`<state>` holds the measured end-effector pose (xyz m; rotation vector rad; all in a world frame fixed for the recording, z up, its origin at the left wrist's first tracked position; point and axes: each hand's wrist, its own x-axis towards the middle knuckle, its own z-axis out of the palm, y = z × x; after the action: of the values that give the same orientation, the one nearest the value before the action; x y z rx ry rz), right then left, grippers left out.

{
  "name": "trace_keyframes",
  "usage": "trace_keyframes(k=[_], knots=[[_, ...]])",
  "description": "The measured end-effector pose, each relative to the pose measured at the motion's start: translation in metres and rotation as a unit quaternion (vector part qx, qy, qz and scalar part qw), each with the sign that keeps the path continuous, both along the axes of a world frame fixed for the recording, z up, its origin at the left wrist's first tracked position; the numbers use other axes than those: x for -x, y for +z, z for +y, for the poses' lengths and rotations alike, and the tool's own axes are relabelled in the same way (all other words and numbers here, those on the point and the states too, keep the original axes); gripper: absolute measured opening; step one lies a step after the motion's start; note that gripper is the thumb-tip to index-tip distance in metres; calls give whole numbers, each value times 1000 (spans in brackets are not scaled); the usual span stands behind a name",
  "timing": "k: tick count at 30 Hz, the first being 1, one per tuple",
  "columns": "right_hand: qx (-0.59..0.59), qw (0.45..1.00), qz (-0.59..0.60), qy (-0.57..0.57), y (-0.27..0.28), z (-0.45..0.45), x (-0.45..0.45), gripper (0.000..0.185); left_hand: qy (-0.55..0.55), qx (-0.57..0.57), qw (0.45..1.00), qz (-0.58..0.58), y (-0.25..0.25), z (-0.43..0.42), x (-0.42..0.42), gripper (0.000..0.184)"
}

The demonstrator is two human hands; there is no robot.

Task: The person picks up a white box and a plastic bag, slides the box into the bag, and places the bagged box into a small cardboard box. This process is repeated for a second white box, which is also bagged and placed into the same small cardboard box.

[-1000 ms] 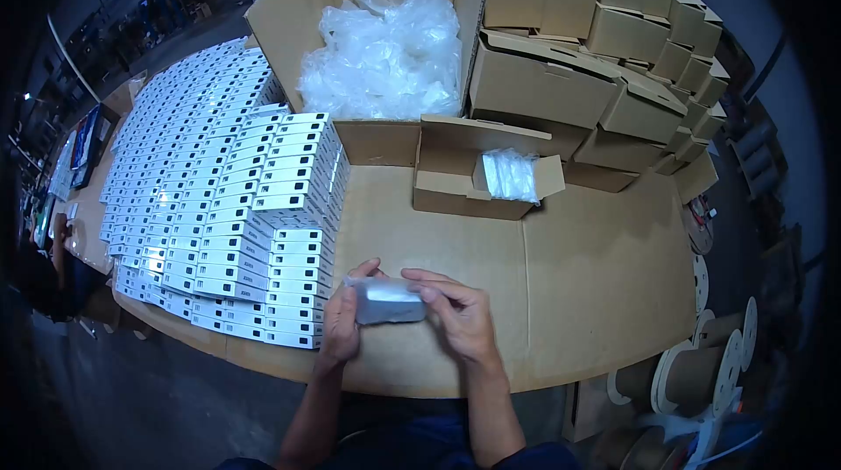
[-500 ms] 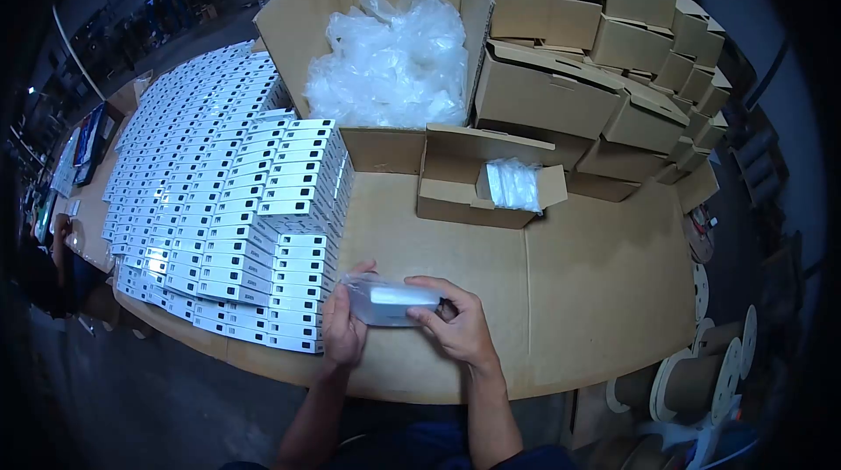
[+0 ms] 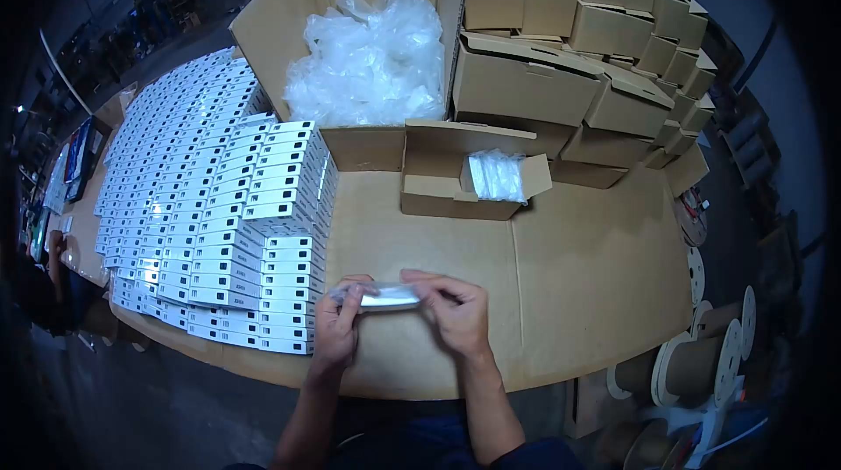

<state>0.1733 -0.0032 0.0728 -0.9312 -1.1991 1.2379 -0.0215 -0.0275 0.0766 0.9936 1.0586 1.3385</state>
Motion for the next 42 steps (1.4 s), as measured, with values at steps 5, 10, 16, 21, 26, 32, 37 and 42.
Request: trace_keyframes(k=[5,10,16,21,26,32,37,42], knots=[[-91,994,51,-11,2,2,-9,17,45,31,997,-55,-15,1,5,29],[-112,960,-200,160,19,0,-10,38,26,22,998,-56,-17,1,2,31],[-51,978,-178,98,23,3,-4,33,8,33,988,-149,-19,-2,7,36],[-37,979,-186,70,22,3,-4,30,14,-44,996,-79,11,-4,3,42],[-10,978,-201,50,27,0,-5,30,-85,-175,936,292,28,-6,9,46],[-52,979,-186,66,25,-1,-7,30,-92,-114,960,239,23,0,12,31],[-108,973,-190,76,20,5,-11,34,-104,-117,969,189,16,2,16,28],[-131,970,-196,53,34,7,-7,32,-114,-74,976,170,17,0,19,28]])
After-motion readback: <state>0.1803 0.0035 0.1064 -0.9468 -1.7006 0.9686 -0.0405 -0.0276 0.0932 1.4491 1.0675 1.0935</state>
